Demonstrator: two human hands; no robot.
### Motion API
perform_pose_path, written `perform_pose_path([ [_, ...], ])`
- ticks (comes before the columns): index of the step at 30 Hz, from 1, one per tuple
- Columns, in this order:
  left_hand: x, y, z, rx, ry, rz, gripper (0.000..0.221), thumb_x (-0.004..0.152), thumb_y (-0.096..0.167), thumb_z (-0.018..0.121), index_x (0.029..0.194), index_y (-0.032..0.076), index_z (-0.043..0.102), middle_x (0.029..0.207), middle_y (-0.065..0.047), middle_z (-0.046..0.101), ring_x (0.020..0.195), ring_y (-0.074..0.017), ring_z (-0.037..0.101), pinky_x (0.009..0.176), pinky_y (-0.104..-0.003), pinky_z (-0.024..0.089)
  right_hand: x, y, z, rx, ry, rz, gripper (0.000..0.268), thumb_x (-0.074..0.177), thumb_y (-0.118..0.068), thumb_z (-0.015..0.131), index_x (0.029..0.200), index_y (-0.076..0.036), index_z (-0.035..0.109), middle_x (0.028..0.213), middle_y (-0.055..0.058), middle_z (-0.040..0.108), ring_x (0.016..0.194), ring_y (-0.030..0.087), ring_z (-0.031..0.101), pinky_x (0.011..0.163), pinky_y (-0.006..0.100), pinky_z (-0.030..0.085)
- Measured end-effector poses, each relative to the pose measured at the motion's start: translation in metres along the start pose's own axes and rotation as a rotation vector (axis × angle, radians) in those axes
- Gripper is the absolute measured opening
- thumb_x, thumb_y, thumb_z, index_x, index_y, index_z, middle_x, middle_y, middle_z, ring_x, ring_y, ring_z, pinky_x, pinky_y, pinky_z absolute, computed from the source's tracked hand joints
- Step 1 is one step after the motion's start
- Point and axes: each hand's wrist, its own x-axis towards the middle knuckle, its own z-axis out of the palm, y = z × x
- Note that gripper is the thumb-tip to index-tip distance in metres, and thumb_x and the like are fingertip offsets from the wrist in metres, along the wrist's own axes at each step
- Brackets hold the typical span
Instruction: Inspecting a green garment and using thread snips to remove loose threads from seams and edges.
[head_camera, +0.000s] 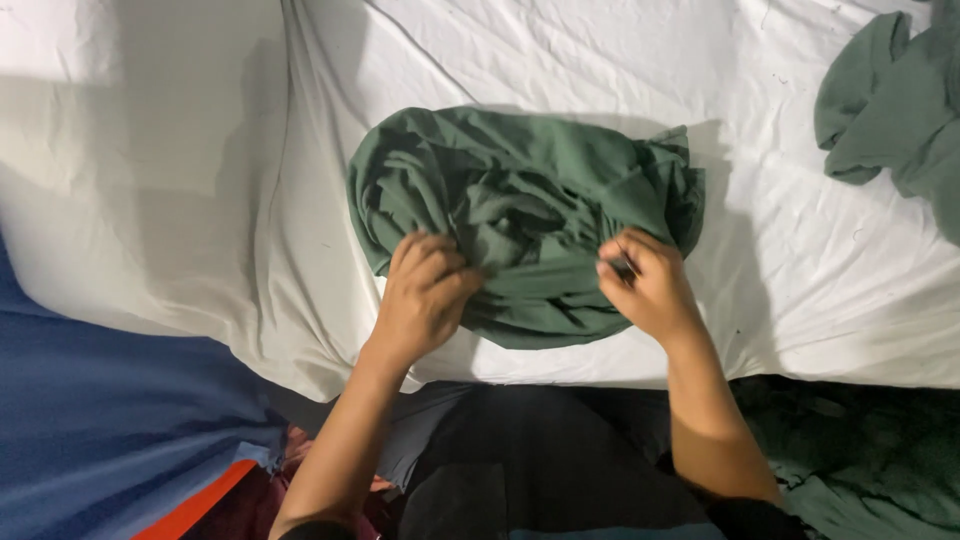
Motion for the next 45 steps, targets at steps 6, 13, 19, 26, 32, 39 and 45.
perform_pose_path([
  [6, -0.020, 0.018, -0.014, 0.031, -0.136, -0.151, 0.013, 0.093, 0.034, 0.071, 0.097, 0.023, 0.077, 0.083, 0.000, 0.064, 0.088, -0.0256, 0.065, 0.082, -0.043, 0.047, -0.007, -0.055, -0.032, -0.015, -0.102, 0.128, 0.016, 0.091, -0.005, 0.069, 0.075, -0.004, 0.066, 0.052, 0.009, 0.053, 0.049, 0.025, 0.056, 0.050, 0.034, 0.047],
  [13, 0.045, 0.026, -0.003, 0.363, -0.278, -0.505, 0.064, 0.086, 0.040, 0.078, 0.143, 0.020, 0.057, 0.122, -0.013, 0.061, 0.072, -0.0424, 0.073, 0.057, -0.055, 0.059, 0.046, -0.074, 0.003, -0.231, 0.027, -0.110, 0.011, 0.097, -0.017, 0.074, 0.092, -0.007, 0.072, 0.072, 0.011, 0.068, 0.073, 0.034, 0.071, 0.060, 0.043, 0.055],
  [19, 0.041, -0.016, 0.016, 0.423, -0.133, -0.444, 0.020, 0.082, 0.027, 0.074, 0.101, 0.031, 0.076, 0.086, 0.001, 0.067, 0.063, -0.0346, 0.071, 0.052, -0.047, 0.056, 0.077, -0.084, -0.005, -0.452, -0.278, 0.398, 0.055, 0.089, -0.034, 0.081, 0.132, -0.004, 0.065, 0.115, 0.026, 0.066, 0.091, 0.048, 0.073, 0.073, 0.057, 0.060],
  [26, 0.083, 0.024, -0.022, -0.072, 0.188, -0.119, 0.018, 0.086, 0.009, 0.076, 0.099, 0.021, 0.080, 0.088, 0.001, 0.071, 0.082, -0.0258, 0.060, 0.072, -0.034, 0.046, 0.060, -0.044, 0.008, -0.361, -0.035, 0.202, 0.020, 0.090, -0.018, 0.077, 0.110, -0.016, 0.076, 0.093, 0.008, 0.065, 0.085, 0.037, 0.072, 0.066, 0.047, 0.059],
  [32, 0.089, 0.029, -0.032, -0.578, 0.274, -0.253, 0.014, 0.098, -0.001, 0.059, 0.107, 0.001, 0.069, 0.103, -0.014, 0.073, 0.104, -0.0343, 0.070, 0.097, -0.048, 0.052, 0.071, -0.082, -0.047, 0.327, 0.331, -0.175, 0.008, 0.102, 0.003, 0.069, 0.109, 0.002, 0.066, 0.105, 0.022, 0.062, 0.099, 0.036, 0.066, 0.093, 0.039, 0.050],
  [39, 0.083, 0.033, -0.022, -0.618, 0.026, -0.306, 0.012, 0.090, 0.011, 0.078, 0.100, 0.005, 0.074, 0.089, -0.013, 0.073, 0.085, -0.0316, 0.071, 0.082, -0.044, 0.055, 0.058, -0.086, -0.043, 0.751, 0.197, 0.084, 0.051, 0.081, -0.033, 0.084, 0.111, -0.003, 0.056, 0.077, 0.003, 0.042, 0.065, 0.009, 0.041, 0.063, 0.025, 0.043],
  [45, 0.078, 0.033, -0.029, -0.950, 0.172, -0.574, 0.012, 0.092, 0.006, 0.073, 0.081, 0.002, 0.073, 0.068, -0.006, 0.065, 0.066, -0.0112, 0.059, 0.068, -0.028, 0.054, 0.056, -0.094, -0.013, -0.208, 0.136, 0.321, 0.056, 0.073, -0.006, 0.085, 0.117, -0.013, 0.051, 0.106, 0.011, 0.055, 0.085, 0.040, 0.069, 0.073, 0.059, 0.057],
])
